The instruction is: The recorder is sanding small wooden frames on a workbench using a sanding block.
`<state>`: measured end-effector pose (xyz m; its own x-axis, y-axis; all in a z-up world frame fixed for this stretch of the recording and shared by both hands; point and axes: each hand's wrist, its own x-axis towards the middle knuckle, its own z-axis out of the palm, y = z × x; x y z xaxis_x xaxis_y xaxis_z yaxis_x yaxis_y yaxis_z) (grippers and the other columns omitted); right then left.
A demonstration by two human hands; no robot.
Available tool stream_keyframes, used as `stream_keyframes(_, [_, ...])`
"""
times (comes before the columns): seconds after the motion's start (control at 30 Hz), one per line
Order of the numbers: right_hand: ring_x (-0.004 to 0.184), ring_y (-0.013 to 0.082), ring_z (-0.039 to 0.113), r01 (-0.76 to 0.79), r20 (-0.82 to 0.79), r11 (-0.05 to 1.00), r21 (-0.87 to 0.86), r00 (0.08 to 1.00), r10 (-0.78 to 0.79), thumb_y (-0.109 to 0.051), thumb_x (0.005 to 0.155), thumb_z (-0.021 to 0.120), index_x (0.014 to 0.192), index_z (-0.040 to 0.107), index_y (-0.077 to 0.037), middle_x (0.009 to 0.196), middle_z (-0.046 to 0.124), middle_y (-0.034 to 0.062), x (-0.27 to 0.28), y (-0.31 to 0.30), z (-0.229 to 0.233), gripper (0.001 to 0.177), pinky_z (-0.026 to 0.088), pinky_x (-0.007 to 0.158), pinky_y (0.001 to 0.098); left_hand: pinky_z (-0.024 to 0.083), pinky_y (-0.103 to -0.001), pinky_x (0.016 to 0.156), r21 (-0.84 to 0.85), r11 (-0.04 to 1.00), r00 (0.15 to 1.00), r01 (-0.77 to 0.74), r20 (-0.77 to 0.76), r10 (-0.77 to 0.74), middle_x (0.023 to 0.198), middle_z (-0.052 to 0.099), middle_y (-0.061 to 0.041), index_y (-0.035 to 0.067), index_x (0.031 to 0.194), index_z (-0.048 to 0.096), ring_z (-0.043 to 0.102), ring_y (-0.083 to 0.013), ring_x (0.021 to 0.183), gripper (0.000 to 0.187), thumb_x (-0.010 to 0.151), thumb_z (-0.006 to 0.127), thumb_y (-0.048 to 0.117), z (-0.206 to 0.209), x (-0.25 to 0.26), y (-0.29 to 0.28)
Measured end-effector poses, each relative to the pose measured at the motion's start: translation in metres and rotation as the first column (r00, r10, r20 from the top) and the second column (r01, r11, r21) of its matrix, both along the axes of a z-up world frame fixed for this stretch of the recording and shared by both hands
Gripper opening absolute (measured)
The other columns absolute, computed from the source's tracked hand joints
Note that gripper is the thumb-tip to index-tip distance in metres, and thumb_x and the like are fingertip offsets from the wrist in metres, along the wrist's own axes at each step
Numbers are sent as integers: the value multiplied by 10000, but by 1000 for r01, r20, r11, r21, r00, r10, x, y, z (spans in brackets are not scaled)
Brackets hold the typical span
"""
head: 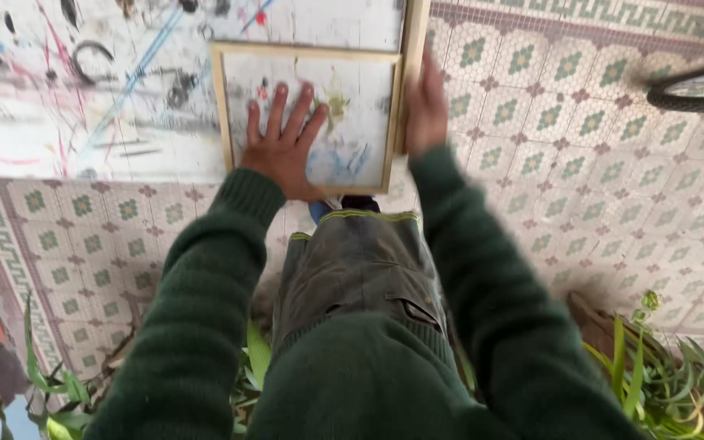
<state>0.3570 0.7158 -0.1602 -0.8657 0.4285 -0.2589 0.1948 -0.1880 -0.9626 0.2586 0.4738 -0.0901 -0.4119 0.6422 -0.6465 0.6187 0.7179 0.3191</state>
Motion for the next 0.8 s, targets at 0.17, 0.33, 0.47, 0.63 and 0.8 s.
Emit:
stream_keyframes(0.17, [1624, 313, 212, -75, 144, 940, 333, 989, 28, -306, 1138, 398, 1642, 282, -35, 1716, 287, 191, 97, -50, -1, 584, 176, 1339, 414, -58, -701, 1218, 54, 998, 999, 27, -37, -25, 1735, -112, -56, 251, 1667, 57, -120, -369, 1587, 1543, 448, 893, 693, -3, -6, -2])
stream_keyframes(0.33, [1590, 318, 247, -24, 321, 988, 156, 947, -28, -282, 1081, 471, 1608, 326, -30, 1687, 312, 200, 123, -71, -6, 603, 199, 1296, 416, -65, -705, 1209, 85, 996, 996, 24, -91, -16, 1735, -104, -63, 249, 1673, 62, -119, -384, 1579, 1547, 454, 905, 691, -8, -3, -13])
stream_keyframes(0.47, [1600, 303, 304, 28, -3, 978, 208, 1000, -27, -259, 1151, 436, 1637, 306, -31, 1708, 327, 171, 23, -12, -13, 552, 270, 1337, 415, -68, -700, 1212, 139, 990, 999, 9, -43, -3, 1728, -103, -70, 241, 1664, 66, -118, -381, 1579, 1540, 454, 901, 699, -8, -4, -3])
stream_keyframes(0.63, [1607, 297, 254, -17, -69, 955, 297, 997, 39, -243, 1136, 419, 1639, 264, 7, 1714, 287, 173, 93, -53, 1, 583, 209, 1321, 405, -53, -696, 1220, 64, 998, 996, -6, -94, 12, 1750, -80, -61, 224, 1683, 81, -100, -366, 1592, 1500, 503, 891, 672, 9, -12, 4])
stream_keyframes(0.8, [1536, 272, 334, -18, 147, 999, 49, 989, 10, -220, 1098, 419, 1622, 271, 4, 1679, 329, 196, 83, -46, 6, 589, 297, 1248, 383, -56, -657, 1225, 18, 999, 999, -33, 6, 33, 1727, -72, -42, 253, 1640, 95, -103, -352, 1579, 1452, 488, 867, 682, 14, -7, 6])
